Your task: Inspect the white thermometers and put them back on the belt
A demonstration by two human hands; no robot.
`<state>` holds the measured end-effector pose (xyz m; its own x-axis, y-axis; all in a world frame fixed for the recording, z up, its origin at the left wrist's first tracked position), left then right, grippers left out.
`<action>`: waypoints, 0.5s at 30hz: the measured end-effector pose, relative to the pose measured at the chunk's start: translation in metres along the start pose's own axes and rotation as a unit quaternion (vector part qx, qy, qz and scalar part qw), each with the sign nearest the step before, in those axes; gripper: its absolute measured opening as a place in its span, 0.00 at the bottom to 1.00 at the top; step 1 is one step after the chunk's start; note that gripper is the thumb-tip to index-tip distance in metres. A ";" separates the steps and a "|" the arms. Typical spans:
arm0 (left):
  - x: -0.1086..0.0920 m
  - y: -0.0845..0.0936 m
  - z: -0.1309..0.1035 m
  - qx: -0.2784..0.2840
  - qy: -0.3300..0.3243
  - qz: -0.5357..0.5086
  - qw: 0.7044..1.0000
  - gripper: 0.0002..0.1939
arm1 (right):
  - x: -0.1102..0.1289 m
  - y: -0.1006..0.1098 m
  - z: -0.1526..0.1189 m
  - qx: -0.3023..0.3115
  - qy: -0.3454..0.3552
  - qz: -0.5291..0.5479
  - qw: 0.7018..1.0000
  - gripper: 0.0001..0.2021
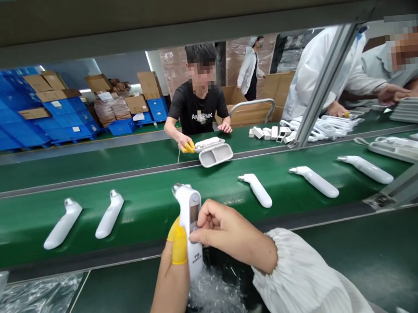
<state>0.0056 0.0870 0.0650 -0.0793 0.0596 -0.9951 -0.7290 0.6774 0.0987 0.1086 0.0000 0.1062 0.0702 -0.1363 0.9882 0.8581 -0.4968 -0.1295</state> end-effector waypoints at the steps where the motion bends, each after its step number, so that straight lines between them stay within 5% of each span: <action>1: 0.000 0.000 -0.001 0.000 0.002 0.006 1.000 0.26 | -0.001 0.000 0.001 0.005 -0.003 0.005 1.000 0.12; 7: -0.004 0.000 -0.001 -0.008 0.004 0.013 1.000 0.27 | -0.008 -0.003 0.003 0.050 -0.037 0.076 0.995 0.14; 15: 0.004 0.002 0.001 0.009 -0.001 0.021 1.000 0.27 | -0.010 0.001 0.004 0.008 -0.005 0.006 1.000 0.16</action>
<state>0.0047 0.0893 0.0608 -0.1082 0.0907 -0.9900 -0.7124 0.6875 0.1409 0.1105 0.0039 0.0970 0.0852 -0.1331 0.9874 0.8655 -0.4811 -0.1395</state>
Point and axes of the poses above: each hand's wrist, its own z-axis towards the middle knuckle, its own y-axis out of the back of the hand, x = y × z, the point moved 6 cm from there along z, towards the middle knuckle, and after that the axes turned 9 degrees about z, right-handed, at the moved point
